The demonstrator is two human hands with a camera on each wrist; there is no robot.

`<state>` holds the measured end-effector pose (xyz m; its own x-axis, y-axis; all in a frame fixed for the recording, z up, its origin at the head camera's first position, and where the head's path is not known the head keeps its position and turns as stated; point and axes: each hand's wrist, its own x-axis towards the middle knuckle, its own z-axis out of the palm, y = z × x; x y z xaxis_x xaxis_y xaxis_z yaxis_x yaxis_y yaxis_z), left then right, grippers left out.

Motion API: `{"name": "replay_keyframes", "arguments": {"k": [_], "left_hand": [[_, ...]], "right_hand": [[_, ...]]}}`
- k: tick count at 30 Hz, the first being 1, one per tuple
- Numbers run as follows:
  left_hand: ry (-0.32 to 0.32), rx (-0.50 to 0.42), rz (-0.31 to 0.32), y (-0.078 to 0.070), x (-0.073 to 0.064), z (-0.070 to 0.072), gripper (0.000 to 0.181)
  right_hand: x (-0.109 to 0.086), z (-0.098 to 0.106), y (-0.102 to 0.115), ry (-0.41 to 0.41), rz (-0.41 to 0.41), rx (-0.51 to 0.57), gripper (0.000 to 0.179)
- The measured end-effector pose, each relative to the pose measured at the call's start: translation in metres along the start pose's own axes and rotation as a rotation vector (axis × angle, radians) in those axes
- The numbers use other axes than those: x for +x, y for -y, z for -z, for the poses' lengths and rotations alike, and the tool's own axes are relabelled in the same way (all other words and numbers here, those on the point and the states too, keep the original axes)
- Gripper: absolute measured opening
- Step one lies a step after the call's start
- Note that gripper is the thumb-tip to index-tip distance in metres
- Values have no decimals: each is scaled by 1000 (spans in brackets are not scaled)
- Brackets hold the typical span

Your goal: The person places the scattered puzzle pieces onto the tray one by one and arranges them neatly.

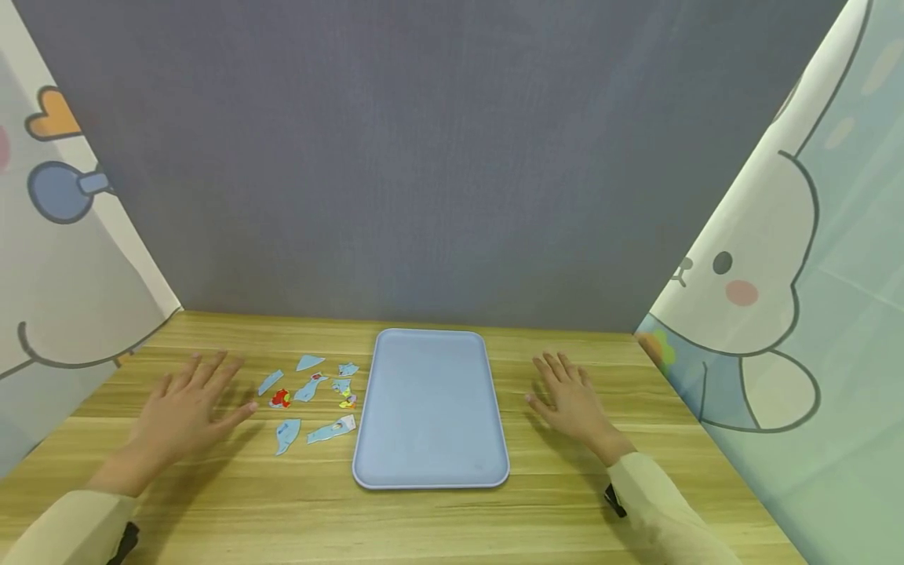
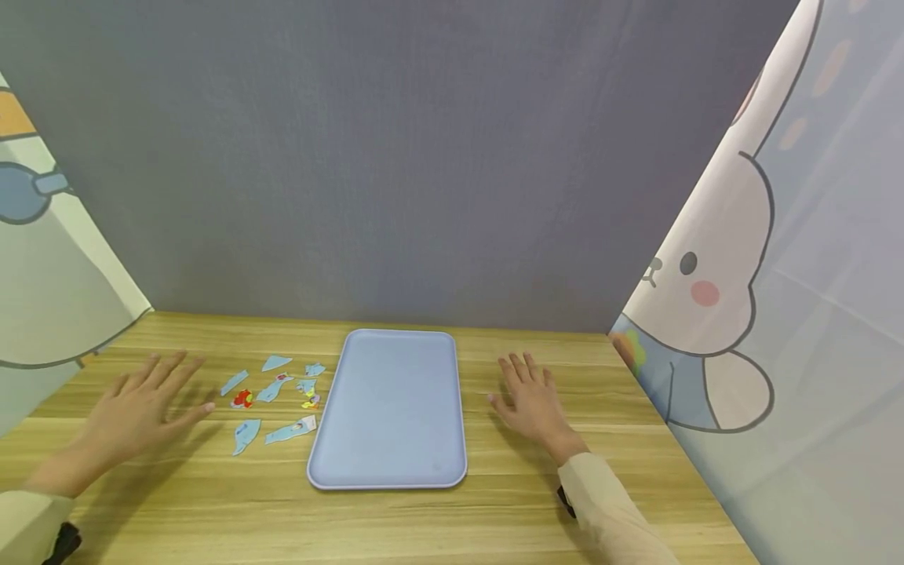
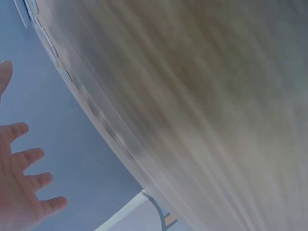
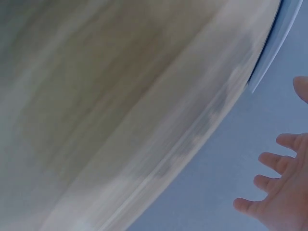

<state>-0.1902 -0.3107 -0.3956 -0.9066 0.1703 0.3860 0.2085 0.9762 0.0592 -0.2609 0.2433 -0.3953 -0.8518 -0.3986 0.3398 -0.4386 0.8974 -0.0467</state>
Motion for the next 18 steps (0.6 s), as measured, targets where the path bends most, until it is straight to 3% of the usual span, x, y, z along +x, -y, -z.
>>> {"name": "replay_keyframes", "arguments": {"k": [18], "left_hand": [[-64, 10, -129, -23, 6, -3, 71]], "right_hand": [[4, -10, 25, -17, 110, -31, 62]]}}
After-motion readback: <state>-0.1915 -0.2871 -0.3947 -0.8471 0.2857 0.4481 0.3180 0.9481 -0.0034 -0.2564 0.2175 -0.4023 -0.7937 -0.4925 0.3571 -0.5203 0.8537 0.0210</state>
